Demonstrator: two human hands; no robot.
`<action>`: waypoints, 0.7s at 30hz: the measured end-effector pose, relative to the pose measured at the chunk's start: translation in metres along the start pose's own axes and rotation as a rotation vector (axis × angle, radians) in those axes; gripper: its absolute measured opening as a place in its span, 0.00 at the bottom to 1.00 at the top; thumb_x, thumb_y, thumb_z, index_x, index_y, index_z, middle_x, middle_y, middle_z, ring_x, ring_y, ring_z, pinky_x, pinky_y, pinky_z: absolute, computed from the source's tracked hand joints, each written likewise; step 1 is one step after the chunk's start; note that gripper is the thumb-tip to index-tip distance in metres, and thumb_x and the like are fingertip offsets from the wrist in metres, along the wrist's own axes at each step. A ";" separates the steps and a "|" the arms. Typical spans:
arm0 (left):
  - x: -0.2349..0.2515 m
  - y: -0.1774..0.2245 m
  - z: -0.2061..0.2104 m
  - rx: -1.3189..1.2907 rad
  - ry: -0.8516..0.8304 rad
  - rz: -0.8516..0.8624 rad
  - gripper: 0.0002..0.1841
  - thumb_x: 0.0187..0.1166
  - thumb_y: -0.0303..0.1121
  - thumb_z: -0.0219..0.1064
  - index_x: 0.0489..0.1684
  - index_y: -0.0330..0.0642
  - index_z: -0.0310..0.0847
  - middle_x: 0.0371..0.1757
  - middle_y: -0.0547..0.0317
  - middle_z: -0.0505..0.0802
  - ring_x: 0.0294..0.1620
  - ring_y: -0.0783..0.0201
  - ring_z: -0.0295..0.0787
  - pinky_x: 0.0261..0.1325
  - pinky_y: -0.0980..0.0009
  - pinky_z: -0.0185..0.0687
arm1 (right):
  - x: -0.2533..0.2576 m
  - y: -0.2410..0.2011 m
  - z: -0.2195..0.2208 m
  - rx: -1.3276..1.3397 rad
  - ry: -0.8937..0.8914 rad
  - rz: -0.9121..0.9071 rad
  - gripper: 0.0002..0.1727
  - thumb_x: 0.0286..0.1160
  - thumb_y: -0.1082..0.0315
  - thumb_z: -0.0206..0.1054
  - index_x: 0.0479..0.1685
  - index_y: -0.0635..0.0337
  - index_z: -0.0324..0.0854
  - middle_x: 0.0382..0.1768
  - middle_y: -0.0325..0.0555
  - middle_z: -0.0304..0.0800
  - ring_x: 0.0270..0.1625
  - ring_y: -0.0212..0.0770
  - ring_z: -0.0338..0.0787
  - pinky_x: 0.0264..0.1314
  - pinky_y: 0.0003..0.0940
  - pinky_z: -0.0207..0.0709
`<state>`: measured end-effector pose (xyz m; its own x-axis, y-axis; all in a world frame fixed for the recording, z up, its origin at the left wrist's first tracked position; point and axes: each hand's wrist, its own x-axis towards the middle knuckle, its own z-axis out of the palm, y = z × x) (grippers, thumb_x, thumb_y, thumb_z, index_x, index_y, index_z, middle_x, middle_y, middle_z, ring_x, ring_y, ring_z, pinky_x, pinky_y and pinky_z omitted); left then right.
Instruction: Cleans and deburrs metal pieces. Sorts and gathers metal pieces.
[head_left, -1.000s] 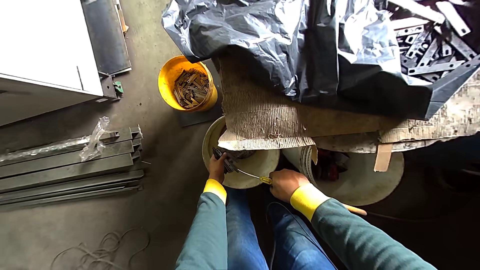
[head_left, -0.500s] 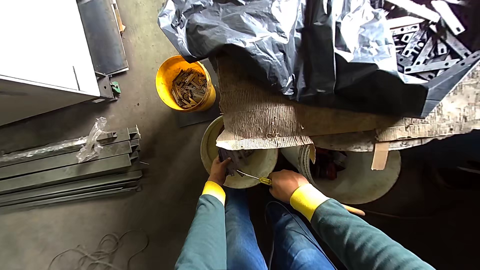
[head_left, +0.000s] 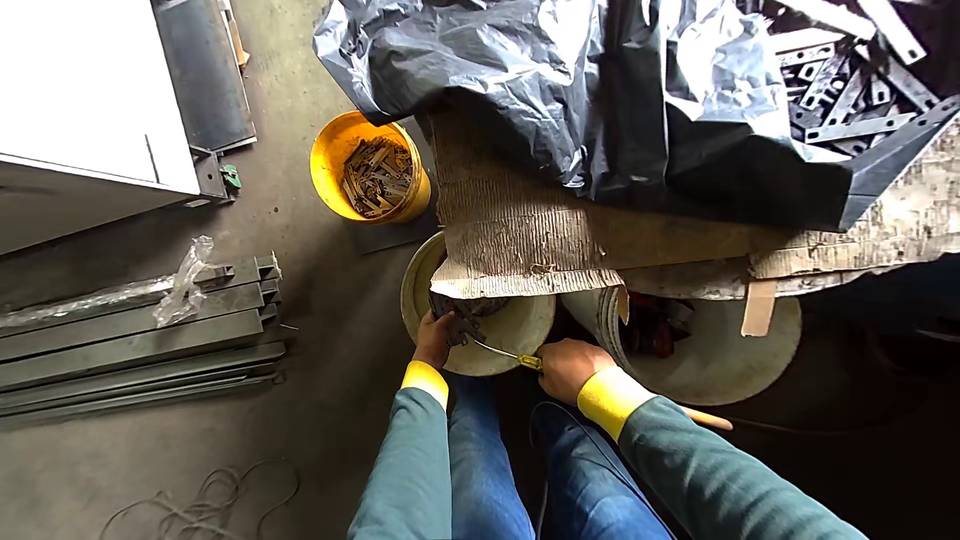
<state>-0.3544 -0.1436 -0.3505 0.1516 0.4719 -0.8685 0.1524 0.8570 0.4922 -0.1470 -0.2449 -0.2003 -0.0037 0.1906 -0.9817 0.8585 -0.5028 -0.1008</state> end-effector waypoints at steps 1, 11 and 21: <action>0.001 -0.002 -0.001 0.029 0.000 0.012 0.17 0.86 0.24 0.61 0.72 0.37 0.73 0.57 0.43 0.89 0.51 0.54 0.89 0.54 0.53 0.87 | 0.000 0.001 0.001 0.000 -0.001 0.006 0.18 0.79 0.54 0.62 0.56 0.55 0.86 0.56 0.56 0.93 0.64 0.60 0.91 0.57 0.66 0.83; -0.001 0.001 0.022 0.128 -0.021 0.040 0.23 0.81 0.27 0.70 0.74 0.39 0.72 0.59 0.44 0.89 0.52 0.54 0.89 0.54 0.54 0.86 | 0.002 0.009 0.002 0.010 -0.013 0.039 0.18 0.78 0.54 0.63 0.56 0.56 0.86 0.57 0.57 0.92 0.64 0.60 0.91 0.57 0.67 0.83; 0.004 0.007 0.011 0.043 -0.017 -0.024 0.18 0.95 0.38 0.51 0.72 0.36 0.73 0.59 0.42 0.89 0.56 0.50 0.89 0.58 0.48 0.86 | -0.001 0.016 0.001 0.031 0.004 0.029 0.19 0.78 0.53 0.63 0.57 0.55 0.85 0.57 0.57 0.92 0.64 0.61 0.91 0.58 0.66 0.83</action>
<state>-0.3418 -0.1375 -0.3498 0.1642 0.4471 -0.8793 0.1976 0.8584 0.4734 -0.1333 -0.2537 -0.2011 0.0233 0.1786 -0.9836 0.8418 -0.5343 -0.0770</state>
